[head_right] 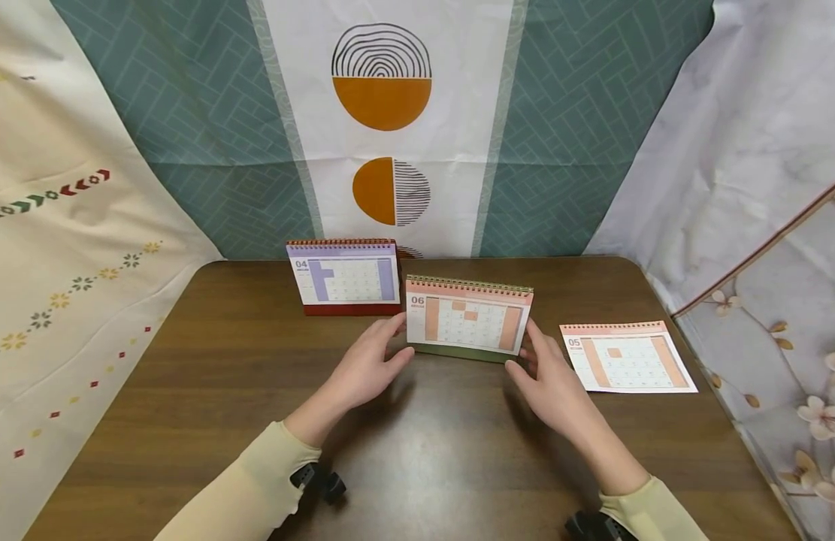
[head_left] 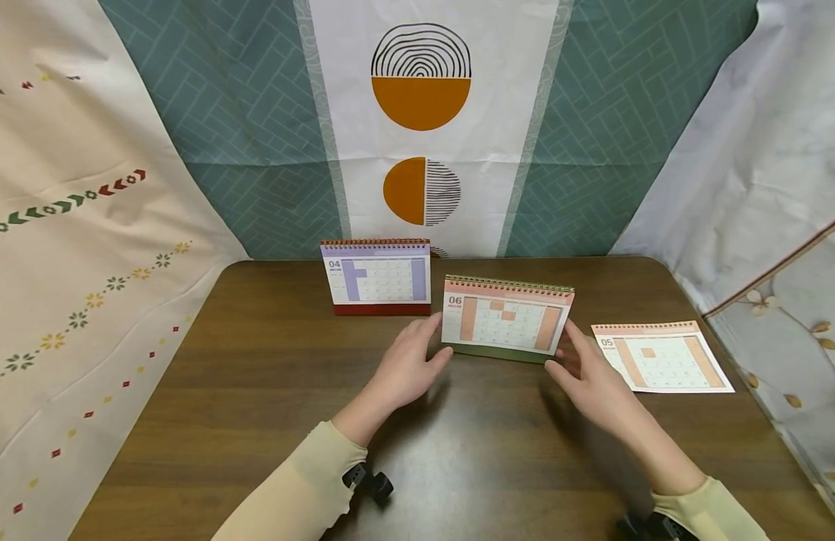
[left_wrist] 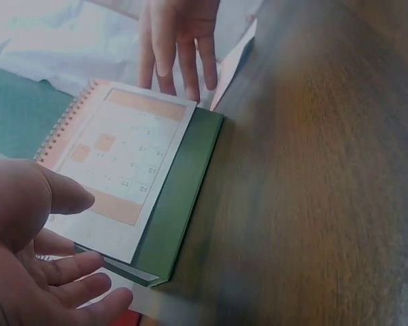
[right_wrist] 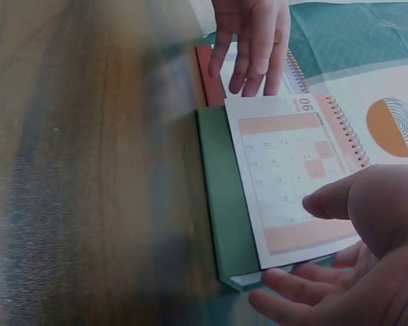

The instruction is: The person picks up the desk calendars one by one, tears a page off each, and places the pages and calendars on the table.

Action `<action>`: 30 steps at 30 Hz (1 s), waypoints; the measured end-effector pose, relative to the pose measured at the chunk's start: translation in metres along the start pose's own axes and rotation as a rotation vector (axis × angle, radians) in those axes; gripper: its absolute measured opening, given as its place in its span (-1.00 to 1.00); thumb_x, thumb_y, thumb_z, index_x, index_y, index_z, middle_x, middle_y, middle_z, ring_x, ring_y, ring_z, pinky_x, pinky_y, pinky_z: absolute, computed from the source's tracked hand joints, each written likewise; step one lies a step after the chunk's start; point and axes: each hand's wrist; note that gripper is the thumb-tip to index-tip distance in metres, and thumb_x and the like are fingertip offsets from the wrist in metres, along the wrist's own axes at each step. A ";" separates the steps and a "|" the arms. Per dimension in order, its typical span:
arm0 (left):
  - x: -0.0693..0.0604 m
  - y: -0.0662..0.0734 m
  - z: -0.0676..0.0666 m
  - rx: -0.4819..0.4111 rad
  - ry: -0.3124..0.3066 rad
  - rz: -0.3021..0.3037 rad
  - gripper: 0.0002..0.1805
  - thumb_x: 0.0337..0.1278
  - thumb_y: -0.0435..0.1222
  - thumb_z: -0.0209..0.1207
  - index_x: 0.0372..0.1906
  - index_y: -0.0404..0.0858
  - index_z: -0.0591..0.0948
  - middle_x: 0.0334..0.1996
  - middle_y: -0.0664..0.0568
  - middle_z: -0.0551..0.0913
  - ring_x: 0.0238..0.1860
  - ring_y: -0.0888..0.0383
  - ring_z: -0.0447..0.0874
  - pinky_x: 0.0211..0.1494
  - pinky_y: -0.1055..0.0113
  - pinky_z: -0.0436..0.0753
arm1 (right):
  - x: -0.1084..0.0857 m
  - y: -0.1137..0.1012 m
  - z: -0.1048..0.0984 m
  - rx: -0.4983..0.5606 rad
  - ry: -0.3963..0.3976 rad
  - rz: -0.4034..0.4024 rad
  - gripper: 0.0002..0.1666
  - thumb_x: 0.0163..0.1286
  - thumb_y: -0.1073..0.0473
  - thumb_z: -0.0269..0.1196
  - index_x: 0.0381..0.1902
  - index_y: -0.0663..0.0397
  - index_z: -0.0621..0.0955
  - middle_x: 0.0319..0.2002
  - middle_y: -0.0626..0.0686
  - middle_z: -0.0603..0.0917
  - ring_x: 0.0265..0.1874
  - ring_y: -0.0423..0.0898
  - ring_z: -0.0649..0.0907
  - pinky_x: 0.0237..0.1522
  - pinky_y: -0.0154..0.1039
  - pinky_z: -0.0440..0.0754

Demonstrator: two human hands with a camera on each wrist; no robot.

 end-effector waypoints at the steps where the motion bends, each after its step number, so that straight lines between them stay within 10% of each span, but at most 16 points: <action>1: -0.001 0.001 -0.001 -0.011 -0.006 -0.003 -0.28 0.59 -0.19 0.29 0.66 -0.36 0.37 0.48 -0.27 0.52 0.52 -0.22 0.46 0.55 -0.15 0.44 | -0.001 0.000 0.000 0.009 -0.003 -0.002 0.02 0.73 0.11 0.26 0.82 0.17 -0.08 0.67 0.46 0.14 0.47 0.41 0.54 0.38 0.33 0.53; 30: 0.048 0.000 0.016 -0.231 -0.045 -0.139 -0.15 0.65 -0.22 0.22 0.80 -0.26 0.10 0.69 -0.19 0.31 0.46 -0.15 0.59 0.48 -0.03 0.56 | 0.066 0.011 -0.013 0.168 -0.020 0.082 0.00 0.72 0.21 0.15 0.83 0.15 -0.16 0.69 0.48 0.16 0.60 0.45 0.33 0.45 0.39 0.44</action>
Point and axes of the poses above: each hand's wrist, its own x-axis towards the middle knuckle, its own z-axis out of the palm, y = z × x
